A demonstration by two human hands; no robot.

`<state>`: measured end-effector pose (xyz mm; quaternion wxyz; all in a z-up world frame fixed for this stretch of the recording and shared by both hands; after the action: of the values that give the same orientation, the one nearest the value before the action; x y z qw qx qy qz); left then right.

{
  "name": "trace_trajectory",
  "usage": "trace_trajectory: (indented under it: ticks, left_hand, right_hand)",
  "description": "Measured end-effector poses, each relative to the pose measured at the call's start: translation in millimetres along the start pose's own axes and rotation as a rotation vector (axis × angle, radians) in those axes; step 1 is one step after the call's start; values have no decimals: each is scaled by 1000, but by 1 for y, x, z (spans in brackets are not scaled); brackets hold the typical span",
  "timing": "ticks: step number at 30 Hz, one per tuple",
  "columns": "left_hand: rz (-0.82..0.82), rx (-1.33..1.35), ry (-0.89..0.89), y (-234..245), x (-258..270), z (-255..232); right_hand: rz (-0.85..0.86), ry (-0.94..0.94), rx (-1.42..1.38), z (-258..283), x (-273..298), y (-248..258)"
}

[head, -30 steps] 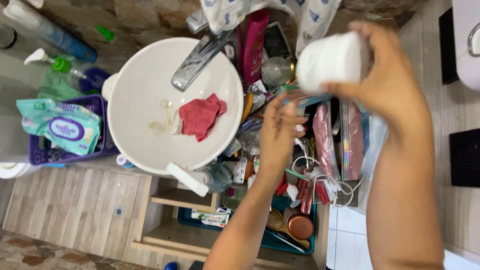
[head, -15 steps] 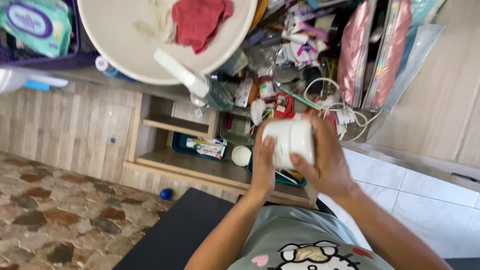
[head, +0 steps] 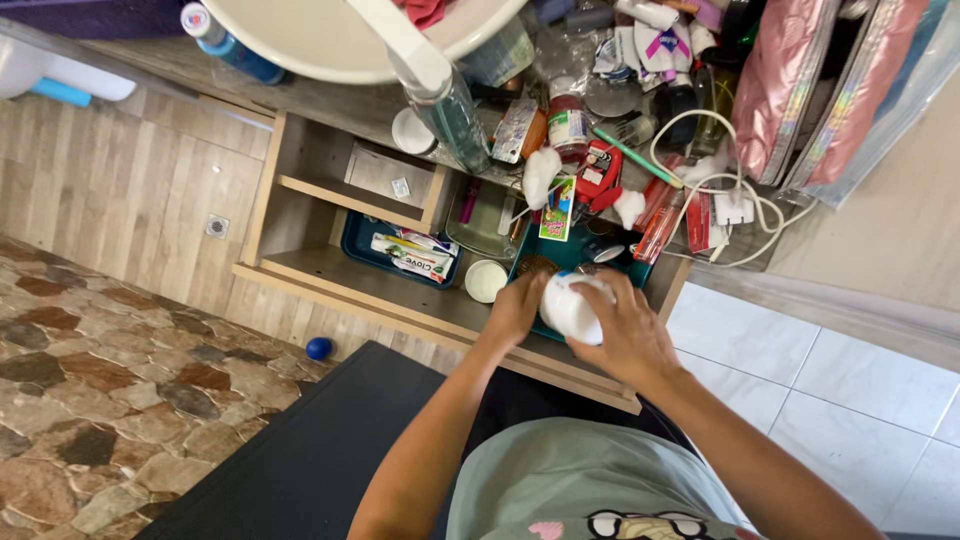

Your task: The person organizes a cluttered bathroom drawer by sorting various toiletries and personal care items. They pick up items such as a hairbrush, toothpaste, and a makeup bag, inspect them, and place them into a teal plastic organizer tray within the drawer.

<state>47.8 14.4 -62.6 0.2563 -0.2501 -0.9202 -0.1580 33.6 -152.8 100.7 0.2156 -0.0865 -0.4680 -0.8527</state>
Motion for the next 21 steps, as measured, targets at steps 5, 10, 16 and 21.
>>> trace_trajectory:
  ticks: [5,10,16,21]
  left_hand:
    - [85,534,253,-45,-54,90]
    - [299,-446,247,-83,-84,149]
    - [73,-971,-88,-103,-124,141]
    - [305,-1123,147,-96,-138,126]
  right_hand:
    - [55,-115,-123,-31,-28,-15]
    - [117,-125,-127,-59,-58,-32]
    - [207,-116,103,-83,-93,-68]
    - [397,-138,282,-85,-111,-84]
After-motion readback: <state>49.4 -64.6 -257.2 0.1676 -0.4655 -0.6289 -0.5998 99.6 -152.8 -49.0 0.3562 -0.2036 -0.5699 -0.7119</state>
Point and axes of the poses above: each hand's wrist, its own x-axis away from the middle knuckle, its own y-axis out of the back of the hand, z = x × y, the point moved 6 cm from there along -x, towards the middle knuckle, and after that the axes turned 11 degrees about z, right-handed, at the moved point
